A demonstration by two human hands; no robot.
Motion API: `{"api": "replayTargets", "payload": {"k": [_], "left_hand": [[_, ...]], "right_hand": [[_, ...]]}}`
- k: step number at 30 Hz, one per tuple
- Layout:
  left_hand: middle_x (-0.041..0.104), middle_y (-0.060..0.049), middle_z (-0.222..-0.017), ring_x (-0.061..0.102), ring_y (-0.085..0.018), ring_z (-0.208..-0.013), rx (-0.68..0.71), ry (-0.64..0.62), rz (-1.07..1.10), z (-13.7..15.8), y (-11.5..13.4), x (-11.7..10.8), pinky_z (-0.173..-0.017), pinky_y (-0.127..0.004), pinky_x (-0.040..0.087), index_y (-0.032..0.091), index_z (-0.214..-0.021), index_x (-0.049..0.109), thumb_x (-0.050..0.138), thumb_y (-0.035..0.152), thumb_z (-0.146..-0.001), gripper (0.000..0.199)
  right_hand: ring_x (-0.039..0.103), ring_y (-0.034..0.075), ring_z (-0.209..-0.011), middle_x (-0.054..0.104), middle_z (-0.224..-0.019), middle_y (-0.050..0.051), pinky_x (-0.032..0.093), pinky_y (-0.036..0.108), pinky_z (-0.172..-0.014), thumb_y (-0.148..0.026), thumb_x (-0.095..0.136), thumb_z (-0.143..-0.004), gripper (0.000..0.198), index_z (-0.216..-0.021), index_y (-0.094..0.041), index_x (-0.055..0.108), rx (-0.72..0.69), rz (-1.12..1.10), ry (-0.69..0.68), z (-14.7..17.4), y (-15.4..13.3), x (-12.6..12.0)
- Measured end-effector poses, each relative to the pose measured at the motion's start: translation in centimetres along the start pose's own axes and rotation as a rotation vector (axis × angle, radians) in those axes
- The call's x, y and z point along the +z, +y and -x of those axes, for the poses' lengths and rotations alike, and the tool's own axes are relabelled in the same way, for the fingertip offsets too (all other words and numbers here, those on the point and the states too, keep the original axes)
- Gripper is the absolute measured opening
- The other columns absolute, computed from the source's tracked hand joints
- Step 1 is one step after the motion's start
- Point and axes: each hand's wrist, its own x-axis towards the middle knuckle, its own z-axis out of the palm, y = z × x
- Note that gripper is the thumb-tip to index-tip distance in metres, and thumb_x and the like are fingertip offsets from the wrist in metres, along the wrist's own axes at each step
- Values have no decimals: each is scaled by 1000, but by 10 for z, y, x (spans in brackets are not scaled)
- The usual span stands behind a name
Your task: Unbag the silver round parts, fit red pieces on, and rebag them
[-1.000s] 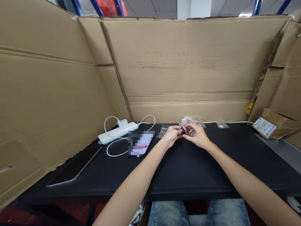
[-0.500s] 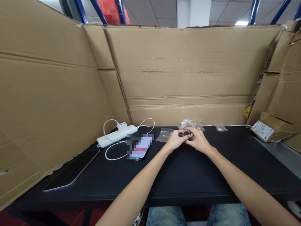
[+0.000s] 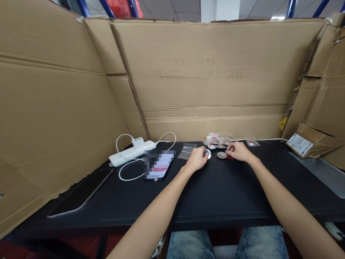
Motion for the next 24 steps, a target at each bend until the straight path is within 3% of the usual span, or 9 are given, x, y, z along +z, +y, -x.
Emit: {"api": "replayTargets", "payload": {"k": [3, 7, 10, 16, 20, 24], "left_hand": [[67, -12, -80, 64, -27, -81, -17, -35, -111, 2, 1, 0, -71, -31, 42, 19, -81, 64, 58, 25, -81, 8], [66, -14, -92, 62, -29, -92, -23, -66, -227, 4, 3, -3, -77, -33, 43, 17, -90, 63, 58, 29, -82, 15], [62, -14, -96, 60, -29, -97, -11, -67, -266, 4, 3, -3, -82, -35, 43, 17, -93, 63, 57, 30, -83, 17], [54, -14, -104, 50, -31, -107, 16, 5, -288, 6, 3, 0, -92, -39, 40, 16, -102, 63, 57, 36, -84, 28], [54, -13, -102, 47, -30, -106, 69, 53, -288, 7, 8, 0, -93, -39, 40, 17, -100, 65, 56, 37, -85, 26], [53, -11, -97, 47, -29, -104, 112, 73, -278, 8, 13, 2, -92, -37, 41, 18, -95, 67, 57, 37, -85, 24]], "right_hand": [[61, 16, -57, 67, -60, 2, 43, 24, -53, -34, 77, -64, 18, -62, -19, 68, -2, -17, -129, 3, 4, -2], [61, 15, -56, 65, -57, 0, 43, 22, -52, -18, 74, -64, 11, -58, -19, 65, 18, -21, -180, 3, 6, -1], [59, 13, -56, 65, -57, 0, 41, 21, -53, -11, 68, -66, 10, -59, -18, 64, 9, -10, -136, 1, 6, 2], [58, 13, -61, 66, -70, 2, 42, 24, -61, -16, 59, -78, 5, -77, -17, 64, -94, 12, 56, 0, -8, 12], [59, 17, -69, 65, -74, 4, 42, 26, -65, -13, 61, -76, 6, -74, -18, 63, -189, 90, 70, 4, -15, 28], [58, 16, -64, 64, -68, 4, 42, 26, -62, -12, 63, -74, 7, -69, -17, 63, -134, 51, 63, 3, -19, 38]]}}
